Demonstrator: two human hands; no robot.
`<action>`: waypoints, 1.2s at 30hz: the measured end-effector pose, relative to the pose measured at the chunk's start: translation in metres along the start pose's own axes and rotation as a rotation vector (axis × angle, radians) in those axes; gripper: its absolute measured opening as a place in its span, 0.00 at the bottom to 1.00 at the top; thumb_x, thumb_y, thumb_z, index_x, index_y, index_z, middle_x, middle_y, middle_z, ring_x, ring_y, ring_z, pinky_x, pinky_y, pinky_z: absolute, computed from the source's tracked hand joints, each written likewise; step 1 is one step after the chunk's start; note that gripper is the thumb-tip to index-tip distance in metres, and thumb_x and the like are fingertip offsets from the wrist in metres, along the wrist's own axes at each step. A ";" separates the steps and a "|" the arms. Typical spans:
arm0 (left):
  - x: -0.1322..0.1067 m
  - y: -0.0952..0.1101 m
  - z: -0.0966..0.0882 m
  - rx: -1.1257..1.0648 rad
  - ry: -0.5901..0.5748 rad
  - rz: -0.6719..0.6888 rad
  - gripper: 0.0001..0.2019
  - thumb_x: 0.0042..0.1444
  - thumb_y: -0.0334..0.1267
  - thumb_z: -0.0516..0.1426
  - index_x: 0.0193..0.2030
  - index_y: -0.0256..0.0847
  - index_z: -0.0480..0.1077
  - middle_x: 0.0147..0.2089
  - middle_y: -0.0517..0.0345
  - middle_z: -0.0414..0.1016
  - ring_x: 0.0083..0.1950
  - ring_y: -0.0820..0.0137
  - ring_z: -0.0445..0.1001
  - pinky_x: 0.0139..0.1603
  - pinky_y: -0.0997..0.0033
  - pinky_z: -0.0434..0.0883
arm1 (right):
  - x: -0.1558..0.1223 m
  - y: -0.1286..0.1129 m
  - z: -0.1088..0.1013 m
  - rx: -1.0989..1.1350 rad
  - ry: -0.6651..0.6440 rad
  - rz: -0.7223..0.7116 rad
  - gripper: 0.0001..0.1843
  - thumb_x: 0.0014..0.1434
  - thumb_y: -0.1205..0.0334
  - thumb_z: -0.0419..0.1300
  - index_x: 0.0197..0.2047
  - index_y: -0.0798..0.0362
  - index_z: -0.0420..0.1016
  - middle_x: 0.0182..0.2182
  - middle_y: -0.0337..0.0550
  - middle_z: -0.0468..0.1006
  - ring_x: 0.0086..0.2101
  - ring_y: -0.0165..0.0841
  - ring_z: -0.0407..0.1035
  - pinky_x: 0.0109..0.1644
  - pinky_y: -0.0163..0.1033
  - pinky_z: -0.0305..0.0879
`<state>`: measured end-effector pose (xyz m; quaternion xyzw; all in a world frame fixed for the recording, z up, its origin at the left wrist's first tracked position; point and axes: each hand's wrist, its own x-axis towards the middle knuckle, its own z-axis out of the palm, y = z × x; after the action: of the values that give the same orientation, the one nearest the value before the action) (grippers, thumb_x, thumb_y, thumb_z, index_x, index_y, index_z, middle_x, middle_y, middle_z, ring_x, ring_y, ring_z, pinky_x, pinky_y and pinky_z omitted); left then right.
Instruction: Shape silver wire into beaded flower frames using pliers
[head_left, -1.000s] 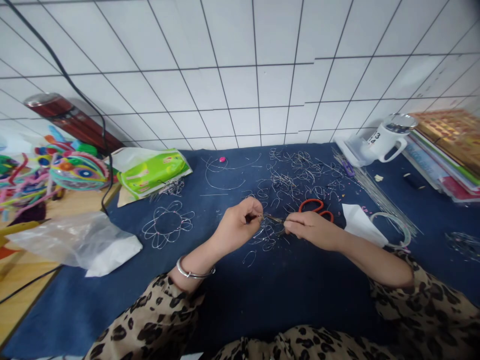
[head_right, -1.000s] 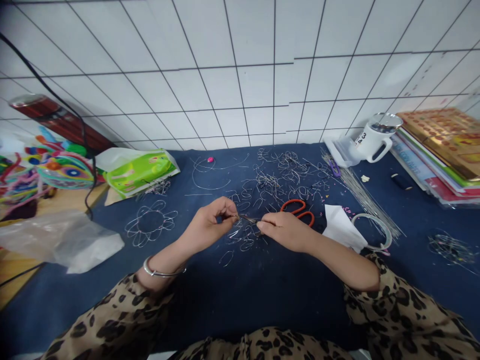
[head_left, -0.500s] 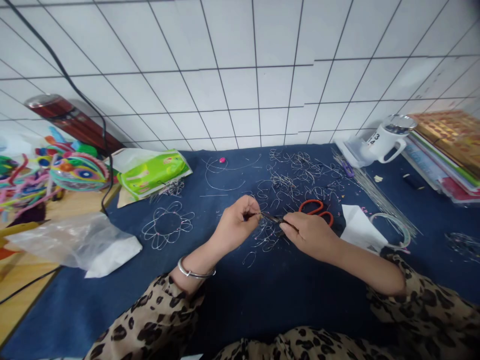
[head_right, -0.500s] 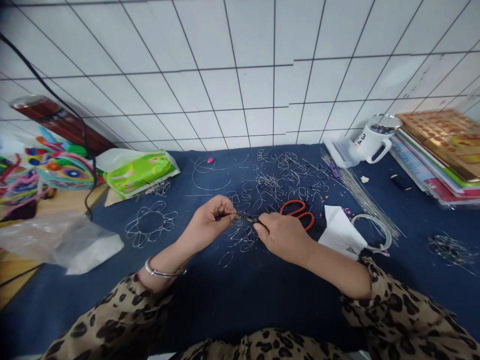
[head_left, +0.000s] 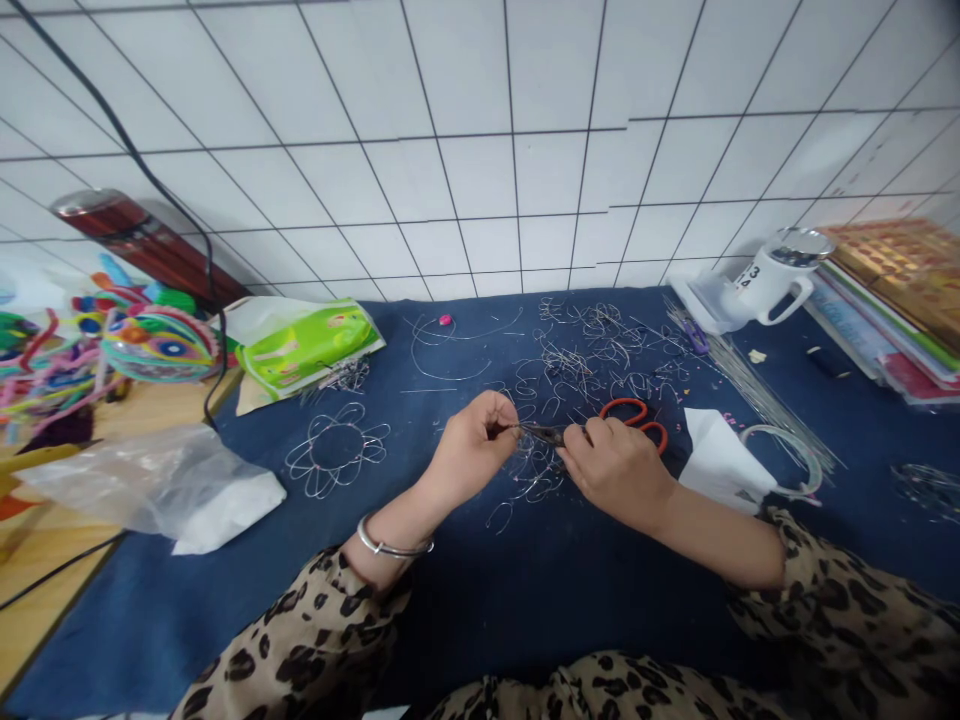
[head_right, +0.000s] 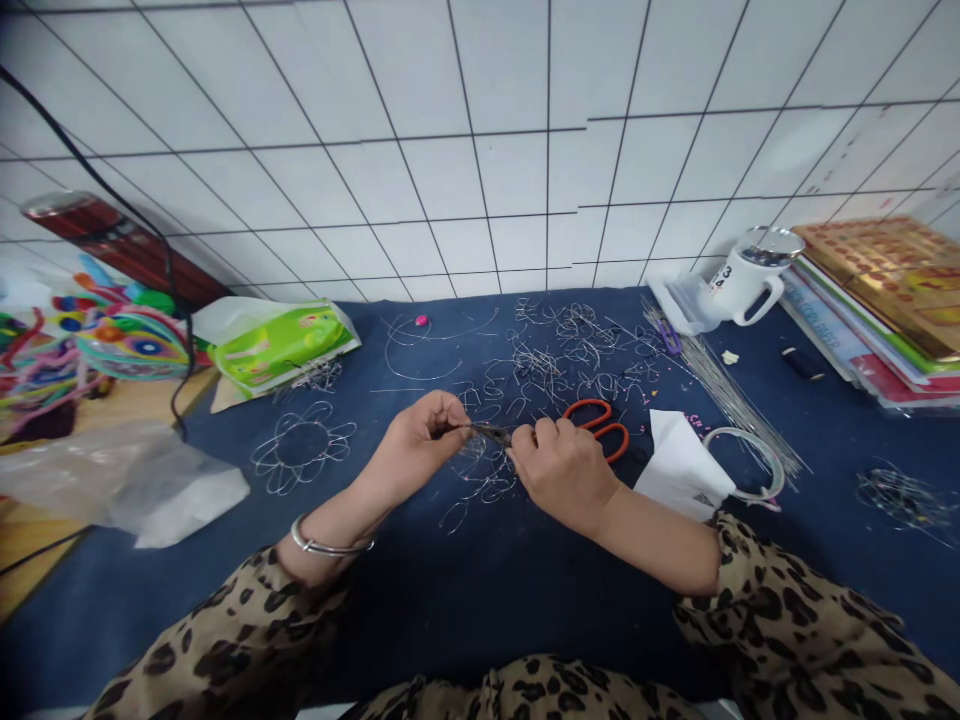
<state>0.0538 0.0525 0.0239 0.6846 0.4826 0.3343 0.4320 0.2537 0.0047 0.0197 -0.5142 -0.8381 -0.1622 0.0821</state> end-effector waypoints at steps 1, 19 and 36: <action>0.000 0.000 0.000 -0.011 -0.002 -0.007 0.04 0.51 0.28 0.55 0.33 0.39 0.63 0.26 0.64 0.64 0.26 0.77 0.62 0.27 0.76 0.59 | 0.000 0.000 0.002 -0.021 0.012 -0.004 0.16 0.64 0.54 0.44 0.41 0.54 0.68 0.28 0.45 0.66 0.30 0.34 0.59 0.29 0.40 0.42; 0.006 -0.010 0.003 -0.278 0.012 -0.125 0.06 0.47 0.27 0.57 0.31 0.38 0.63 0.25 0.63 0.69 0.25 0.76 0.67 0.27 0.76 0.62 | 0.001 0.008 0.024 -0.121 0.128 -0.058 0.14 0.63 0.57 0.48 0.46 0.54 0.67 0.27 0.44 0.66 0.30 0.34 0.56 0.30 0.40 0.43; 0.005 -0.002 -0.005 -0.154 -0.032 0.050 0.03 0.55 0.30 0.55 0.36 0.38 0.64 0.31 0.61 0.69 0.30 0.77 0.65 0.31 0.76 0.62 | 0.010 0.028 -0.010 0.614 -0.140 0.138 0.15 0.63 0.53 0.47 0.41 0.54 0.69 0.32 0.43 0.69 0.35 0.32 0.63 0.37 0.35 0.56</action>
<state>0.0501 0.0586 0.0245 0.6663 0.4313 0.3702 0.4827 0.2740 0.0215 0.0376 -0.5311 -0.8147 0.1400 0.1862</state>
